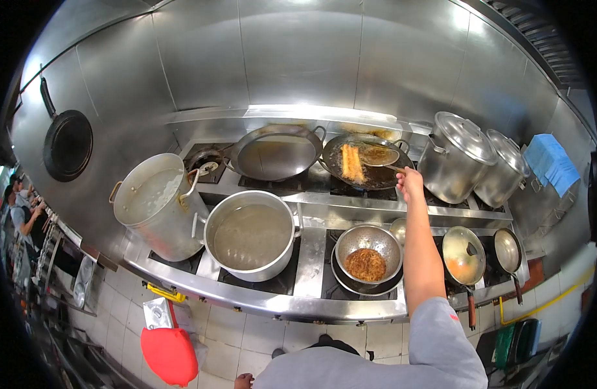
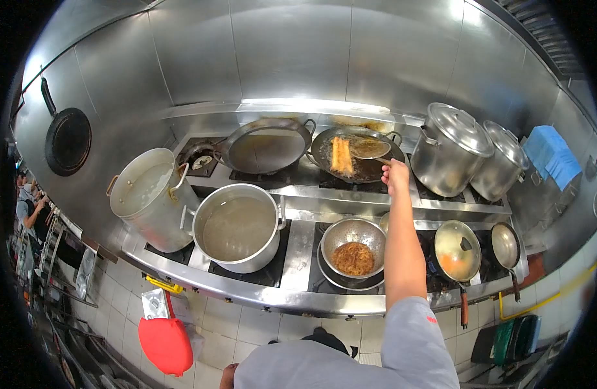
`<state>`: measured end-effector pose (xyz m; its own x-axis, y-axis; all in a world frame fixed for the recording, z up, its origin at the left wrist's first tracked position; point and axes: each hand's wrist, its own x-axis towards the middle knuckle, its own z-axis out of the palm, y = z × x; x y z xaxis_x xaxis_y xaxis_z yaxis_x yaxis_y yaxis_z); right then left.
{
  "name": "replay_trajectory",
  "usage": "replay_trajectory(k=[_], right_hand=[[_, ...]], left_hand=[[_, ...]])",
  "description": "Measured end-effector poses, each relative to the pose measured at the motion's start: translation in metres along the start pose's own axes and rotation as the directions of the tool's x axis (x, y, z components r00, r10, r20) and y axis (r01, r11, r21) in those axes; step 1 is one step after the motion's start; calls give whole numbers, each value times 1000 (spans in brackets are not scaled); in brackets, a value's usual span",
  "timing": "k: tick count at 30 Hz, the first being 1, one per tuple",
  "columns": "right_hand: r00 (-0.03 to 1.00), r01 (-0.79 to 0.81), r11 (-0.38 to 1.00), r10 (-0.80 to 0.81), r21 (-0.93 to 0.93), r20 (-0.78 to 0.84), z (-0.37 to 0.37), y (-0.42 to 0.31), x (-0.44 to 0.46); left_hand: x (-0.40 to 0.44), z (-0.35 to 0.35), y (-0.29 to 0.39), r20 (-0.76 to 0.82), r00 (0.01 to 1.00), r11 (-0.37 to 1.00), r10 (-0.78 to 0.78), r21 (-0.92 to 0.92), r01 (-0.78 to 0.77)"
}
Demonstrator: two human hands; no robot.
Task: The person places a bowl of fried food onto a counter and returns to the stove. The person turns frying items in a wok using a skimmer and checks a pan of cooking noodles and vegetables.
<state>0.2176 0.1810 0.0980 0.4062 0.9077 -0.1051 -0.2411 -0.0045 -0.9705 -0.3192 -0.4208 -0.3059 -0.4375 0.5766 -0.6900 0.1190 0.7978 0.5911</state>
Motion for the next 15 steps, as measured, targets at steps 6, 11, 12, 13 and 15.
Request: replay_trajectory(k=[6,11,12,13,15], right_hand=[[1000,-5,998,3,69,22,22,8,4],[1000,-6,979,2,206,20,22,20,4],[1000,-6,979,2,205,22,20,22,3],[1000,2,979,-7,206,22,17,23,-1],[1000,11,979,-15,204,22,10,24,-8]], left_hand=[[22,3,-30,107,994,986,-35,-158,51],[11,8,-18,53,997,998,56,29,-58],[9,9,-16,35,999,999,28,-16,-28],[7,10,-13,19,1000,998,0,-61,1],[4,10,-8,19,1000,997,-11,-70,13]])
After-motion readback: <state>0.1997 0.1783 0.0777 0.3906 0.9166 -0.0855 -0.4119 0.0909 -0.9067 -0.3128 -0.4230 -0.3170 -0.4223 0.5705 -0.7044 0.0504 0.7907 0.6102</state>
